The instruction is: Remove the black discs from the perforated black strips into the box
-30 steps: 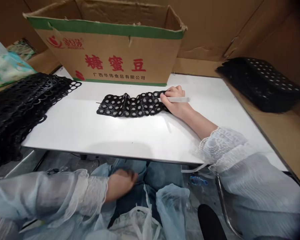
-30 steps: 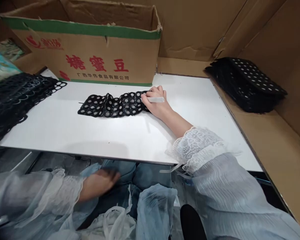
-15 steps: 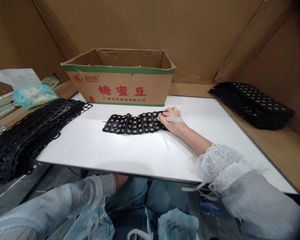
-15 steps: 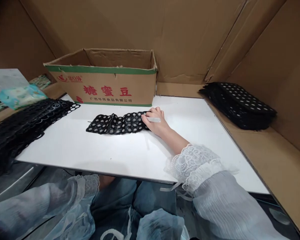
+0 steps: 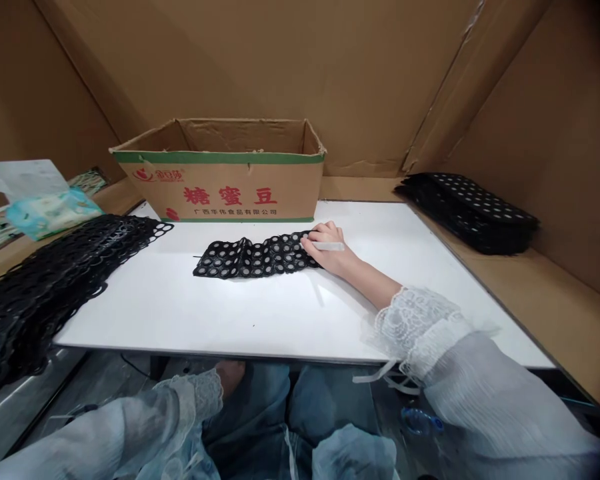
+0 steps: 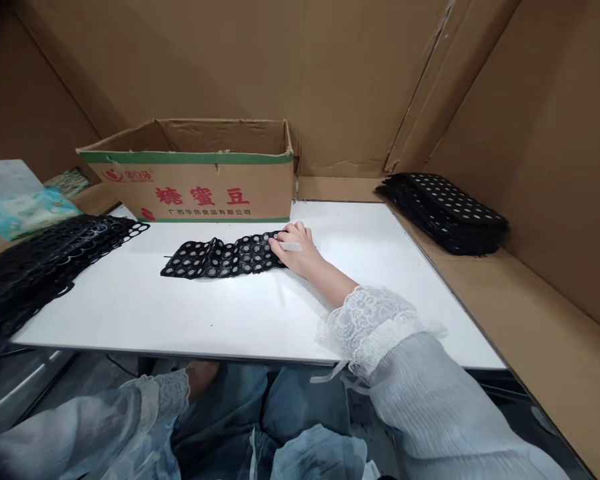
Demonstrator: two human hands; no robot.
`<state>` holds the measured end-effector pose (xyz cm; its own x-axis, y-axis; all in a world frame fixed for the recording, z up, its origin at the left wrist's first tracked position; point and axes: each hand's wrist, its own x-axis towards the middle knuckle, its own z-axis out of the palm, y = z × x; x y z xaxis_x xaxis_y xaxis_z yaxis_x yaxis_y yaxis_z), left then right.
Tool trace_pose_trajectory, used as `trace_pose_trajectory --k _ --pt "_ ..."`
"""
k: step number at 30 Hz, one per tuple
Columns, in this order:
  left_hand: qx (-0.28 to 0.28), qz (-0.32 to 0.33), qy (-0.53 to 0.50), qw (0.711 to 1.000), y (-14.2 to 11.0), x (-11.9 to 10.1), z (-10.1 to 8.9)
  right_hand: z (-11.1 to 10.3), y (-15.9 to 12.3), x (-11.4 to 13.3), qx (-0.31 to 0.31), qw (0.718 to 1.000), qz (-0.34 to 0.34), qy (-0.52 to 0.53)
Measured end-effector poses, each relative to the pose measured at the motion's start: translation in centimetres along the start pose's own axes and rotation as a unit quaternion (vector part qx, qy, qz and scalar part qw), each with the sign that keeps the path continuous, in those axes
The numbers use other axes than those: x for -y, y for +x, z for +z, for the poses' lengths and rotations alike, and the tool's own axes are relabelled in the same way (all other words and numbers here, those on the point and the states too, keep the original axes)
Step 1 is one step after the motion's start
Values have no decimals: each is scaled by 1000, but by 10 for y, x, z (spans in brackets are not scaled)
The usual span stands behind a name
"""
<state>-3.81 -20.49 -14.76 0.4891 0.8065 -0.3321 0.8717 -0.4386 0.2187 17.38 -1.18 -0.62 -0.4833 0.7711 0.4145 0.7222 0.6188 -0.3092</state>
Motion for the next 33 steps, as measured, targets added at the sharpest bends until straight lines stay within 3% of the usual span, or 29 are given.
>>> trace_pose_trajectory --k 3,5,8,10,12,15,16,17,20,22,25,27,29,33 --pt "59 -26 45 997 -13 -20 -3 -2 -1 1 1 1000 0 4" --pt "81 3 49 996 -27 -42 -17 -2 -1 2 5 1000 0 4" --pt "43 146 10 988 -46 -67 -67 -1 -1 1 6 1000 -1 1" --pt "-34 194 -10 980 -53 -67 -115 0 -1 1 4 1000 0 -3" --pt "-161 138 27 977 -54 -52 -165 -1 0 1 6 1000 2 -5" --pt "-335 -34 96 937 -50 -13 -227 -3 0 2 13 1000 1 2" --pt "-370 -85 125 917 -48 2 -241 -4 -1 3 13 1000 0 5" --pt "-366 -133 165 906 -45 18 -252 -5 -1 4 13 1000 -1 6" --pt "-312 -252 224 888 -36 69 -266 -7 -1 5 12 1000 3 1" --pt "-237 -298 217 899 -31 100 -264 -7 -2 5 15 1000 8 -2" --pt "-240 -339 227 881 -26 123 -258 -6 -2 5 19 1000 7 -1" --pt "-264 -341 239 870 -23 117 -256 -6 -2 4 19 1000 5 3" --pt "-286 -302 244 876 -14 97 -255 -4 -2 3 16 1000 4 11" --pt "-252 -145 193 937 21 46 -248 -2 1 0 26 998 33 44"
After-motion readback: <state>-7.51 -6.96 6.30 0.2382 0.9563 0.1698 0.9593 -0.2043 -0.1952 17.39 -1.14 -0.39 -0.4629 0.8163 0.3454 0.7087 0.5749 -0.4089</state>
